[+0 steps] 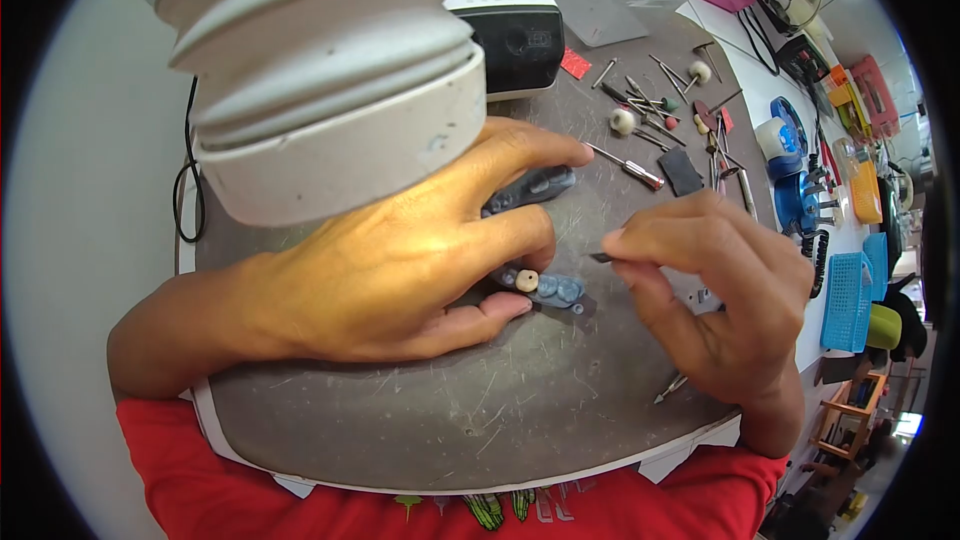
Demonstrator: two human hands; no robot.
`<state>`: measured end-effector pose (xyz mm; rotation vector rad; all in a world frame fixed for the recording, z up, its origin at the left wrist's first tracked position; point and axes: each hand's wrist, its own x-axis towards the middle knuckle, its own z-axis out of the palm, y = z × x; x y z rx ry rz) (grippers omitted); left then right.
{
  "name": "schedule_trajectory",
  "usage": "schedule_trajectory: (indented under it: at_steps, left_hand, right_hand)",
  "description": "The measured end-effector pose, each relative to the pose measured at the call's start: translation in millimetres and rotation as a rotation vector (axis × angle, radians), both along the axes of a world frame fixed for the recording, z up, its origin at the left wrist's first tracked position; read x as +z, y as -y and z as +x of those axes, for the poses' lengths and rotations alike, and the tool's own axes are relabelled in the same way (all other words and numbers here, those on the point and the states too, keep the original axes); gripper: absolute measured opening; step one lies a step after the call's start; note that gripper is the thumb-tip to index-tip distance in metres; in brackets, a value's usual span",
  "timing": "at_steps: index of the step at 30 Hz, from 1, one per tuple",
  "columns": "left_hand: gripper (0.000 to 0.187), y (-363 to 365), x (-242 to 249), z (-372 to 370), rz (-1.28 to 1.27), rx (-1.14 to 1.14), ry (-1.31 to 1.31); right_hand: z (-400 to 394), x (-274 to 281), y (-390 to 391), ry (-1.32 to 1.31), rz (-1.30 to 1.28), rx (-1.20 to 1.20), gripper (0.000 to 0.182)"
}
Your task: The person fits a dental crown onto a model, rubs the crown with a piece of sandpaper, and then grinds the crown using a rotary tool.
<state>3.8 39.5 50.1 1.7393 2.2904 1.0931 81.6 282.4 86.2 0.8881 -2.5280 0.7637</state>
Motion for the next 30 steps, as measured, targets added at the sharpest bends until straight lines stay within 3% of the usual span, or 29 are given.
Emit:
schedule_trajectory:
  at_steps: [6, 30]
  left_hand:
    - [0.022, 5, 10, -2, -0.001, 0.016, 0.164]
    - [0.019, 6, 4, -5, 0.035, 0.071, 0.079]
  right_hand:
    - [1, -7, 4, -0.015, 0.005, 0.049, 0.024]
    - [-5, -12, 5, -0.108, 0.150, 0.142, 0.023]
